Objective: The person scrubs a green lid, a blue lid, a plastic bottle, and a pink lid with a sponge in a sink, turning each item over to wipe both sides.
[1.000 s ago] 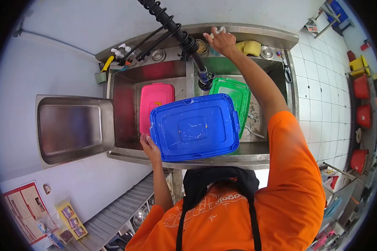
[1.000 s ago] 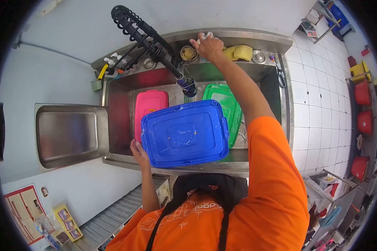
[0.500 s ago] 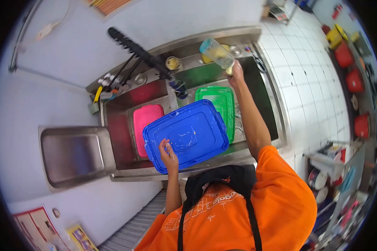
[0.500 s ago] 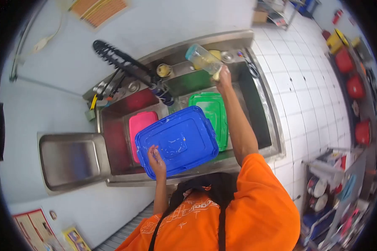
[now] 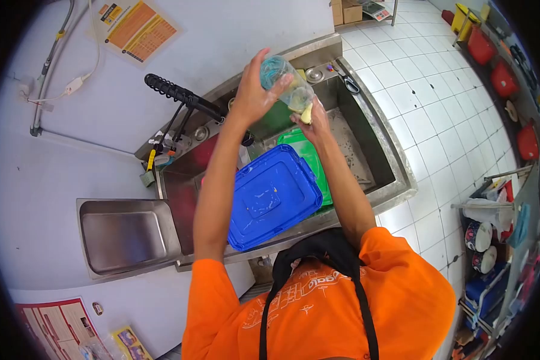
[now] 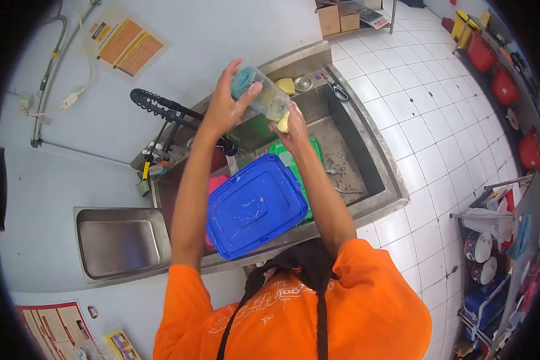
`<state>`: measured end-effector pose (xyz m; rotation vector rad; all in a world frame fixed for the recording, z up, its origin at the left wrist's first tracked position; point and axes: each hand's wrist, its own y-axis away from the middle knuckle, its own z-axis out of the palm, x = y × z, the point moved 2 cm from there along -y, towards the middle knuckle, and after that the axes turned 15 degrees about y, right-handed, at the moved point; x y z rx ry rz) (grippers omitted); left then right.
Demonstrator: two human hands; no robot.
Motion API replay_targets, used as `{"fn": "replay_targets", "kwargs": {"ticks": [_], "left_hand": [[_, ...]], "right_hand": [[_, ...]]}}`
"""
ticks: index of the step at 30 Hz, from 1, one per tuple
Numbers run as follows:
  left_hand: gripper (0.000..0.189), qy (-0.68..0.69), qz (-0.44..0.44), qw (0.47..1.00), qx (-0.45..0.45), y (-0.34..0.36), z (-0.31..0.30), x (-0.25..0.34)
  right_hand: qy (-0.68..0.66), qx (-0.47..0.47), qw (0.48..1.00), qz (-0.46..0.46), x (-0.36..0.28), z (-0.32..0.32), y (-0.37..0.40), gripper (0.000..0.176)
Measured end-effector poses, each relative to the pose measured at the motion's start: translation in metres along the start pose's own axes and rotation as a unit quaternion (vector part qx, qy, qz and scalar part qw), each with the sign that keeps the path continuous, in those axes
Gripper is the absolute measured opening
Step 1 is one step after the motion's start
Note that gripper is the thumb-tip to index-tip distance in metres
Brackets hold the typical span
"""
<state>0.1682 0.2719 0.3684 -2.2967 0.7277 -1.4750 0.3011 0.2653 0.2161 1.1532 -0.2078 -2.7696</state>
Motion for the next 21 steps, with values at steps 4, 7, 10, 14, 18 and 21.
{"fn": "replay_targets", "kwargs": {"ticks": [4,7,10,14,18,21], "left_hand": [[0.066,-0.095,-0.061,0.977,-0.179,-0.038,-0.001,0.03],[0.066,-0.083,-0.108,0.973,-0.184,-0.038,0.005,0.026],[0.071,-0.05,-0.107,0.983,-0.14,-0.024,0.011,0.012],[0.096,0.005,-0.074,0.997,0.021,0.06,0.039,-0.017],[0.093,0.136,-0.276,0.95,0.061,0.187,0.062,-0.071],[0.082,0.369,-0.47,0.787,0.153,0.208,0.057,-0.072]], "right_hand": [[-0.056,-0.031,0.998,-0.013,0.0,-0.004,0.001,0.035],[-0.071,-0.066,0.995,-0.02,0.003,-0.011,0.0,0.034],[-0.085,-0.061,0.994,-0.007,0.005,-0.019,0.001,0.031],[0.048,0.021,0.999,0.01,0.017,-0.052,-0.002,0.028],[0.293,0.026,0.955,-0.047,0.015,-0.085,0.004,0.023],[0.478,-0.016,0.874,-0.086,0.027,-0.072,0.014,0.021]]}}
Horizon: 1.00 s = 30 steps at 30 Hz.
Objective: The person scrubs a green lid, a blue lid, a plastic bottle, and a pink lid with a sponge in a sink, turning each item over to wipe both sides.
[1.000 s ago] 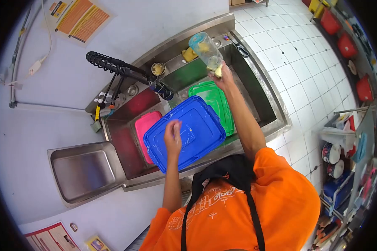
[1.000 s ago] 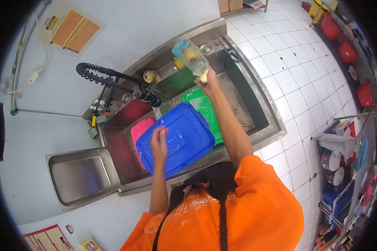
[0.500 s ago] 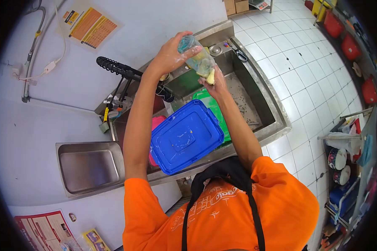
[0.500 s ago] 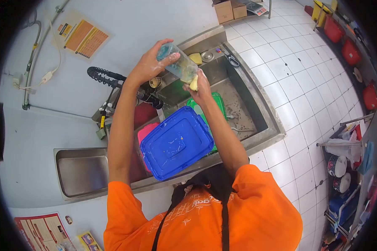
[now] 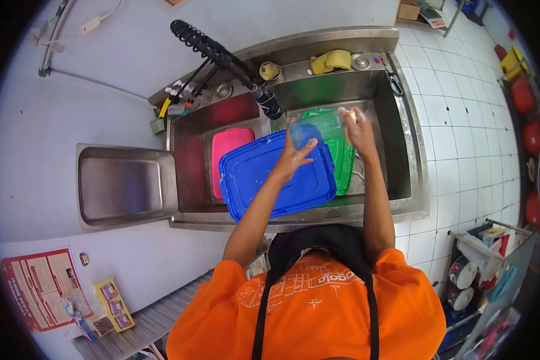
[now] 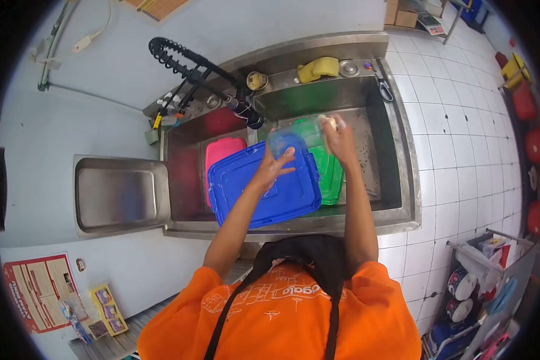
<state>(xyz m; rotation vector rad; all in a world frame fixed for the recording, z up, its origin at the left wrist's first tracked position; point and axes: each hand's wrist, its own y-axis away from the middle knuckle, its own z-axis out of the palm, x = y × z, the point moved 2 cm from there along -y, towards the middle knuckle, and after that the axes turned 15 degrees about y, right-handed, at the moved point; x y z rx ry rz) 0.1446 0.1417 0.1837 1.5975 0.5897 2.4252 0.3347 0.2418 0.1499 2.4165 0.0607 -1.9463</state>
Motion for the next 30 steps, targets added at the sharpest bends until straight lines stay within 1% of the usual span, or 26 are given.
{"fn": "replay_targets", "kwargs": {"ticks": [1,2,3,4,6,7,8,9,10,11,12,13,14,15,16,18,19,20,21,22,23,24,25,27,28,30], "left_hand": [[0.082,0.007,0.0,1.0,0.009,-0.007,-0.017,-0.006],[0.075,0.07,-0.028,0.996,-0.04,-0.02,-0.042,-0.018],[0.067,0.13,-0.053,0.986,-0.09,-0.032,-0.062,-0.03],[0.067,0.135,-0.05,0.986,-0.086,-0.039,-0.078,-0.043],[0.053,0.247,-0.081,0.964,-0.065,-0.039,-0.102,-0.064],[0.053,0.251,-0.079,0.963,-0.06,-0.033,-0.104,-0.066],[0.055,0.298,-0.101,0.949,-0.033,-0.027,-0.104,-0.071],[0.058,0.345,-0.122,0.93,-0.006,-0.022,-0.104,-0.073],[0.058,0.353,-0.116,0.928,0.0,-0.022,-0.1,-0.069],[0.063,0.359,-0.156,0.919,-0.044,-0.021,-0.094,-0.068],[0.068,0.365,-0.198,0.905,-0.087,-0.015,-0.089,-0.071],[0.068,0.375,-0.201,0.901,-0.08,-0.014,-0.091,-0.073],[0.071,0.382,-0.231,0.892,-0.075,-0.018,-0.093,-0.074],[0.075,0.386,-0.259,0.883,-0.072,-0.02,-0.095,-0.074],[0.075,0.39,-0.259,0.881,-0.072,-0.02,-0.095,-0.067],[0.075,0.279,-0.345,0.884,-0.146,-0.017,-0.1,-0.046],[0.075,0.282,-0.34,0.885,-0.149,-0.02,-0.105,-0.032],[0.07,-0.007,-0.272,0.96,-0.068,-0.03,-0.117,-0.015],[0.065,-0.293,-0.178,0.939,0.024,-0.041,-0.132,0.002],[0.06,-0.365,-0.051,0.928,0.056,-0.066,-0.161,0.007],[0.054,-0.431,0.074,0.895,0.089,-0.096,-0.187,0.012],[0.048,-0.362,0.206,0.904,0.097,-0.115,-0.191,0.037],[0.049,-0.314,0.311,0.88,0.172,-0.155,-0.206,0.043],[0.052,-0.274,0.204,0.921,0.187,-0.189,-0.203,0.078],[0.053,-0.242,0.142,0.943,0.18,-0.194,-0.197,0.092],[0.053,-0.237,0.136,0.947,0.165,-0.212,-0.199,0.094]], "right_hand": [[0.04,0.008,0.998,-0.055,-0.002,0.013,0.0,0.021],[0.078,0.016,0.99,-0.113,-0.005,0.024,-0.001,0.021],[0.111,-0.005,0.99,-0.089,-0.006,0.032,-0.002,0.021],[0.112,-0.011,0.989,-0.09,-0.01,0.041,-0.001,0.021],[-0.072,0.051,0.996,0.012,-0.013,0.056,0.005,0.022],[-0.163,0.023,0.98,0.108,0.001,0.063,0.007,0.023],[-0.16,0.014,0.981,0.108,0.012,0.069,0.009,0.023],[-0.19,-0.052,0.97,0.146,0.024,0.078,0.014,0.026],[-0.217,-0.117,0.952,0.184,0.028,0.086,0.021,0.032],[-0.25,-0.166,0.936,0.184,0.032,0.093,0.031,0.047],[-0.243,-0.174,0.935,0.192,0.032,0.101,0.036,0.047],[-0.232,-0.19,0.945,0.13,0.031,0.107,0.04,0.052],[-0.22,-0.203,0.952,0.066,0.03,0.112,0.045,0.058],[-0.216,-0.206,0.952,0.072,0.03,0.117,0.046,0.058],[-0.194,-0.207,0.956,0.081,0.029,0.123,0.042,0.059],[-0.15,-0.208,0.962,0.093,0.026,0.13,0.032,0.06],[-0.146,-0.21,0.963,0.088,0.022,0.131,0.03,0.06],[-0.112,-0.205,0.968,0.09,0.02,0.131,0.028,0.058],[-0.078,-0.201,0.972,0.093,0.018,0.13,0.026,0.056],[-0.073,-0.209,0.971,0.092,0.021,0.132,0.024,0.056],[-0.04,-0.212,0.973,0.083,0.026,0.135,0.025,0.058],[-0.007,-0.215,0.974,0.072,0.029,0.138,0.022,0.06],[0.0,-0.222,0.972,0.072,0.024,0.139,0.021,0.06],[0.137,-0.247,0.959,0.039,0.008,0.14,0.019,0.072],[0.147,-0.25,0.956,0.035,0.009,0.141,0.02,0.072],[0.168,-0.222,0.96,-0.001,0.011,0.147,0.015,0.081]]}}
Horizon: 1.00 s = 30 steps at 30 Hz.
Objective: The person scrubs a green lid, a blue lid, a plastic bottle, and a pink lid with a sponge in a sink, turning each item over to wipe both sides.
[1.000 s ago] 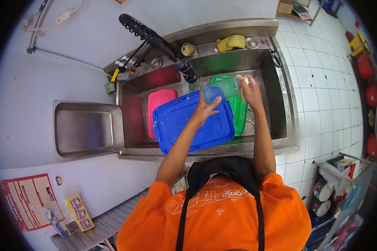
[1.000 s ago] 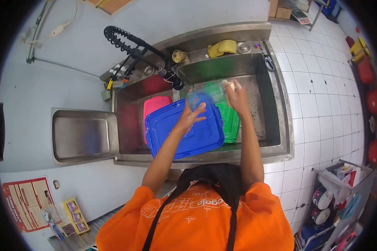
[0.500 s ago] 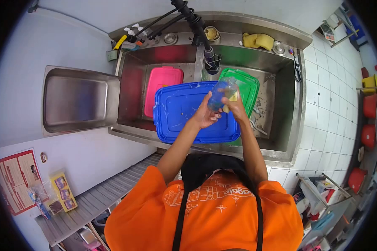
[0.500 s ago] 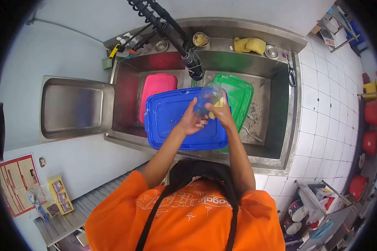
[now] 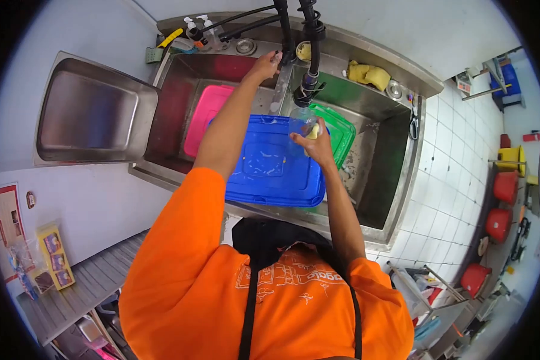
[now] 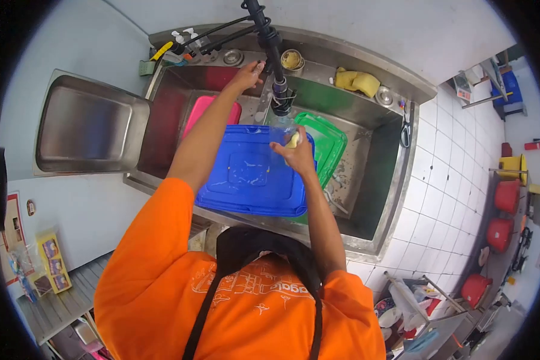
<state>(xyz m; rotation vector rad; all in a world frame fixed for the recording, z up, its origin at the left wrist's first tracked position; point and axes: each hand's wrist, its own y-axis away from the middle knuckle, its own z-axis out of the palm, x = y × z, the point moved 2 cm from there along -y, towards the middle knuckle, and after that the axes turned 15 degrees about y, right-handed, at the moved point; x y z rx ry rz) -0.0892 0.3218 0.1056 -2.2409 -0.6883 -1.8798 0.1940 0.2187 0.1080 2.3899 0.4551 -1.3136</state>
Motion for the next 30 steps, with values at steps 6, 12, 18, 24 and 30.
{"fn": "replay_targets", "kwargs": {"ticks": [6,12,18,24,30], "left_hand": [[0.05,-0.05,0.096,0.993,-0.038,0.017,0.007,-0.034],[0.051,-0.178,0.149,0.973,0.007,0.029,0.011,-0.033],[0.046,-0.032,0.101,0.992,0.065,0.095,0.043,-0.053],[0.035,-0.398,0.237,0.88,0.102,0.176,0.028,-0.072],[0.038,-0.417,0.24,0.871,0.094,0.183,0.017,-0.079]], "right_hand": [[-0.013,-0.028,0.999,0.023,0.015,0.011,-0.013,0.079],[-0.131,-0.066,0.989,0.01,0.017,0.012,-0.018,0.08],[-0.143,-0.075,0.987,0.016,0.024,0.008,-0.017,0.084],[-0.058,-0.052,0.997,0.001,0.029,0.002,-0.024,0.087],[-0.054,-0.034,0.998,0.01,0.036,0.002,-0.037,0.089]]}}
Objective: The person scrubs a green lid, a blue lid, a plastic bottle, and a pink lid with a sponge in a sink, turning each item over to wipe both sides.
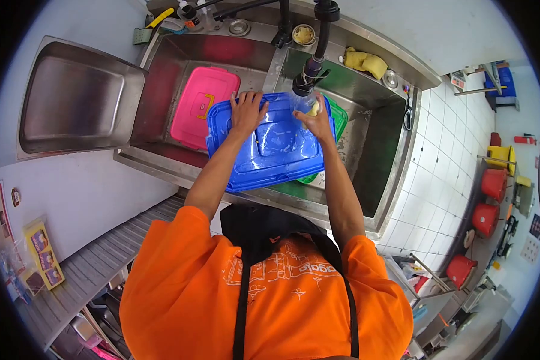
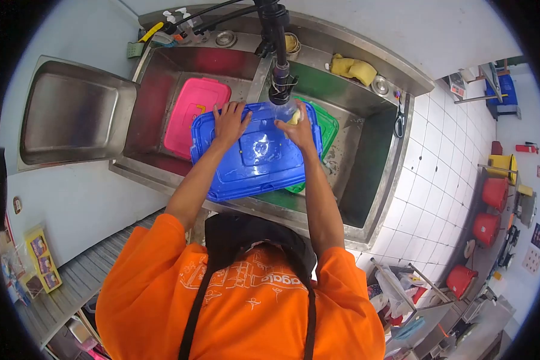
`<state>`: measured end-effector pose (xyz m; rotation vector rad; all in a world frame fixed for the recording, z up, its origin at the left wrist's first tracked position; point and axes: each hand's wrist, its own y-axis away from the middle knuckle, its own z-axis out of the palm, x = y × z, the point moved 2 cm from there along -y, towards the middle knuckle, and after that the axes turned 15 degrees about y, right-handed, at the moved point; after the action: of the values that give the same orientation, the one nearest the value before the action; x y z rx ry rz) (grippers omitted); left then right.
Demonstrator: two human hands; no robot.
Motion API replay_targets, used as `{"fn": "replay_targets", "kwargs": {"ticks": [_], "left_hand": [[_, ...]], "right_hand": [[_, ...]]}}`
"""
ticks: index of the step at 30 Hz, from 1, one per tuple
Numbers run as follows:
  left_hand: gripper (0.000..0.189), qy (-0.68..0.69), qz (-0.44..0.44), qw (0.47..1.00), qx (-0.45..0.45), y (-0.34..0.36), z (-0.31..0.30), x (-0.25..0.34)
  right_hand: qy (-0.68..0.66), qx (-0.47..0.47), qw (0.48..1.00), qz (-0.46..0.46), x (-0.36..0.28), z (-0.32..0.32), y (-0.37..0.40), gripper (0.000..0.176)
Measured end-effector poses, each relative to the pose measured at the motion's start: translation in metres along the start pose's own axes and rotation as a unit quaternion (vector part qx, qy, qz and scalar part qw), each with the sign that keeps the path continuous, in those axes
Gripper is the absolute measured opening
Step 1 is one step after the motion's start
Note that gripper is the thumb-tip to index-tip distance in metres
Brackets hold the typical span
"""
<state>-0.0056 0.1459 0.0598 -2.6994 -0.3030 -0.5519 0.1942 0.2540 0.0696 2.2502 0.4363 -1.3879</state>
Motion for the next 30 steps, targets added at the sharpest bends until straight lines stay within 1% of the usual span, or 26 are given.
{"fn": "replay_targets", "kwargs": {"ticks": [2,5,8,11,15,17,18,20,21,23,24,26,27,28,30], "left_hand": [[0.039,-0.007,-0.009,1.0,-0.003,-0.002,-0.002,0.001],[0.04,-0.017,-0.005,1.0,-0.002,0.002,0.0,-0.003],[0.041,-0.021,0.004,1.0,-0.002,0.001,0.001,-0.002],[0.042,-0.019,-0.004,1.0,-0.005,0.002,0.0,-0.001],[0.043,-0.02,-0.014,1.0,-0.01,0.001,0.002,-0.001],[0.043,-0.023,-0.011,1.0,-0.01,0.0,0.004,-0.001],[0.043,-0.017,-0.013,1.0,-0.014,-0.001,0.006,-0.001],[0.044,-0.01,-0.013,1.0,-0.019,-0.001,0.01,0.0],[0.043,-0.006,-0.007,1.0,-0.018,-0.001,0.012,0.001],[0.043,0.001,0.006,1.0,-0.02,-0.002,0.014,0.003],[0.043,-0.001,0.01,1.0,-0.015,-0.003,0.015,0.004],[0.044,0.002,0.02,1.0,-0.014,-0.004,0.017,0.006],[0.044,0.006,0.016,1.0,-0.018,-0.005,0.017,0.006],[0.044,0.009,0.011,1.0,-0.021,-0.005,0.016,0.005],[0.044,0.012,0.014,1.0,-0.023,-0.002,0.016,0.004]], "right_hand": [[0.08,0.1,0.98,-0.15,0.002,0.002,0.001,0.087],[0.061,0.091,0.985,-0.132,0.024,0.012,-0.002,0.085],[0.085,0.101,0.983,-0.126,0.0,0.007,0.013,0.084],[0.111,0.111,0.981,-0.115,-0.011,0.005,0.016,0.082],[0.1,0.103,0.984,-0.106,-0.011,0.003,0.014,0.082],[0.12,0.119,0.976,-0.135,-0.011,0.002,0.014,0.081],[0.12,0.12,0.976,-0.134,-0.01,0.002,0.014,0.081],[0.03,0.083,0.993,-0.082,-0.007,0.002,0.015,0.082],[0.03,0.087,0.992,-0.081,-0.001,0.004,0.013,0.082],[0.184,0.112,0.963,-0.16,0.009,0.006,0.01,0.084],[0.185,0.12,0.963,-0.154,0.003,0.005,0.013,0.084],[0.085,0.101,0.99,-0.053,-0.013,0.002,0.024,0.087],[0.194,0.143,0.963,-0.122,-0.015,0.002,0.021,0.088],[0.194,0.147,0.963,-0.118,-0.013,0.002,0.019,0.088],[0.129,0.136,0.98,-0.067,-0.009,0.006,0.017,0.089]]}}
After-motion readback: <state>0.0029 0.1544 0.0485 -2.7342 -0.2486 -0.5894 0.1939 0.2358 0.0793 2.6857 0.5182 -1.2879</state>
